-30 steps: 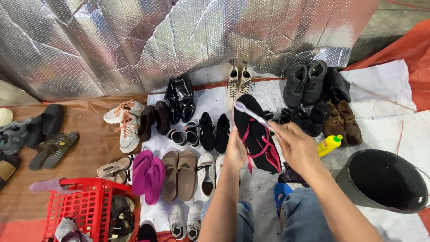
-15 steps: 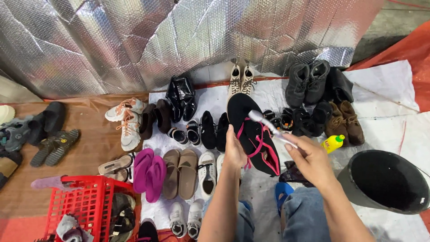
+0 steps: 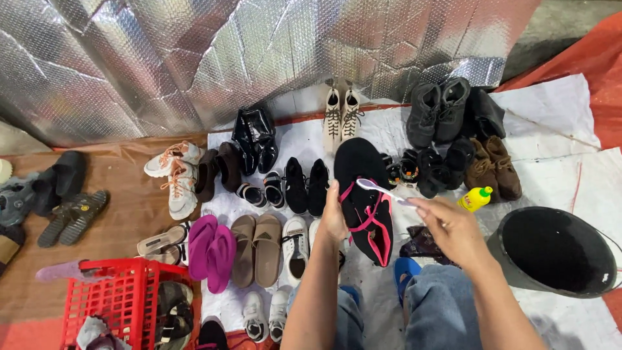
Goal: Cleaning a pair of sneakers using a toothbrush and water, then wiping with a cloth.
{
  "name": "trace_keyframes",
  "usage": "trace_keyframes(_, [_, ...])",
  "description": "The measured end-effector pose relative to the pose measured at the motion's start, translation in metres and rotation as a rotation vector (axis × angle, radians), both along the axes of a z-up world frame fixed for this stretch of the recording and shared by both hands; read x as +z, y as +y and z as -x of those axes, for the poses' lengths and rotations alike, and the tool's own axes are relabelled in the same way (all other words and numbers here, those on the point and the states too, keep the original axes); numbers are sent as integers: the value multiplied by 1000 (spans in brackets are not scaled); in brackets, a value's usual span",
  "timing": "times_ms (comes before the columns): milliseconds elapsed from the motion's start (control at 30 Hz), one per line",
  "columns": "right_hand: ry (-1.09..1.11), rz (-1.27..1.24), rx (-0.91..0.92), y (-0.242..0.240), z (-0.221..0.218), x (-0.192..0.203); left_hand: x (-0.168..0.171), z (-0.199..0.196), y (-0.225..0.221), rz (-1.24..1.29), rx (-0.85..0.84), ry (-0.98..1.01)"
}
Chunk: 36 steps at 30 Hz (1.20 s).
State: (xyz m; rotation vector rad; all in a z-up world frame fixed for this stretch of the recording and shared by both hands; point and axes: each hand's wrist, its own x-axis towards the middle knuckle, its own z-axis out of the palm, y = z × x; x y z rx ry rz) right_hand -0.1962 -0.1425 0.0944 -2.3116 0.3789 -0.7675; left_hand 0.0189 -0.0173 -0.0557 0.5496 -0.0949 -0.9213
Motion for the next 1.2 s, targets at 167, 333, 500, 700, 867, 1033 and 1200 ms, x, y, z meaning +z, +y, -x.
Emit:
trace_keyframes(167, [-69, 193, -30, -17, -15, 24, 18, 8, 3, -75, -8, 27])
trace_keyframes(333, [-147, 275, -33, -36, -18, 11, 21, 4, 6, -175, -17, 41])
trace_keyframes(500, [10, 118, 29, -30, 14, -1, -7, -9, 6, -169, 34, 197])
trace_keyframes(700, [88, 48, -26, -13, 11, 29, 51, 7, 19, 36, -6, 77])
trace_keyframes(867, [-116, 198, 25, -15, -16, 20, 16, 4, 2, -202, -44, 176])
trace_keyframes(1033, [34, 116, -20, -6, 8, -10, 18, -3, 9, -136, 15, 217])
trace_keyframes(1200, [129, -105, -46, -2, 37, -17, 58, 7, 12, -35, 90, 179])
